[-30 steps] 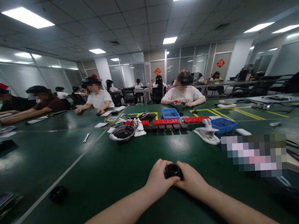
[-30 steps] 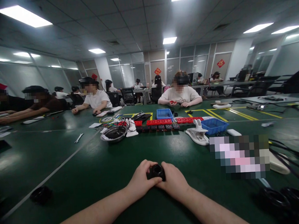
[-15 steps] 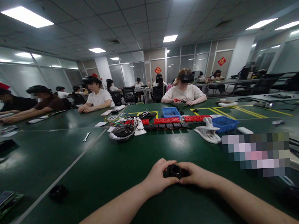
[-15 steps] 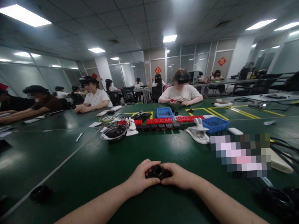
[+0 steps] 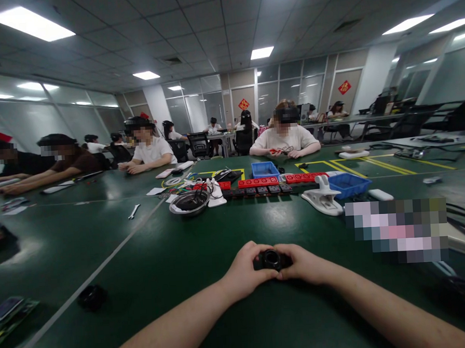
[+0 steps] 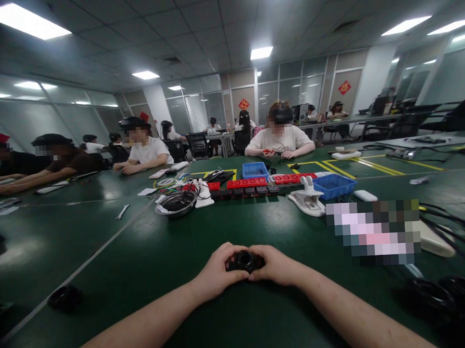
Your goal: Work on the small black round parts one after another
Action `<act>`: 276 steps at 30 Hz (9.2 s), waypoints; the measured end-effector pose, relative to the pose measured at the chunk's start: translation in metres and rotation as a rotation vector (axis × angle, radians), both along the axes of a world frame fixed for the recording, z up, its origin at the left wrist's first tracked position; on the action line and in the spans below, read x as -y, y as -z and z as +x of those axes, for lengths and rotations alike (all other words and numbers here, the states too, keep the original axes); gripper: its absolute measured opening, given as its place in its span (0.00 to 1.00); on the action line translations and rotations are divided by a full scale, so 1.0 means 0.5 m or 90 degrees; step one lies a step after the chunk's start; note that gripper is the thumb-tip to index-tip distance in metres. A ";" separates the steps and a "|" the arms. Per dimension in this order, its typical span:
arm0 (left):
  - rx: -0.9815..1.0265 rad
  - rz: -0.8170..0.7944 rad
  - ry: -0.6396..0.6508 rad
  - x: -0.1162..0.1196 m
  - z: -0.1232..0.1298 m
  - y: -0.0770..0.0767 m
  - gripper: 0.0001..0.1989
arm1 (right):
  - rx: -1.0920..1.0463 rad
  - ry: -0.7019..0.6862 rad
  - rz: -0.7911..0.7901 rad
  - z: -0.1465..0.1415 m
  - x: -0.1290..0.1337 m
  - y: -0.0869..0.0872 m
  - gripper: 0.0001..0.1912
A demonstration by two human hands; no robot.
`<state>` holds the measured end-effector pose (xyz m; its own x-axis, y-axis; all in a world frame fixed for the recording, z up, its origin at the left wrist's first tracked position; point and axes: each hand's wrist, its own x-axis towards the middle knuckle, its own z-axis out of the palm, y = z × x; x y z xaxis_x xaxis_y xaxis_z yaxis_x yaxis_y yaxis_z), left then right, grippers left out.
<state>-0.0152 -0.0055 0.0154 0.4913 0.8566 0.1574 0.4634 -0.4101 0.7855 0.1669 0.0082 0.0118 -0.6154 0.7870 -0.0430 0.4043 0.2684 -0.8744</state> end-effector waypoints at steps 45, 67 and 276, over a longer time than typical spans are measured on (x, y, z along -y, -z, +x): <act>-0.026 0.008 -0.023 0.008 0.007 -0.003 0.19 | 0.161 0.128 0.133 -0.018 0.011 0.018 0.21; -0.012 0.025 0.051 -0.004 -0.009 -0.001 0.20 | 0.074 -0.082 0.079 0.010 0.006 -0.015 0.15; 0.061 -0.044 0.015 -0.020 -0.007 0.027 0.21 | 0.068 -0.009 0.028 0.008 0.001 0.001 0.14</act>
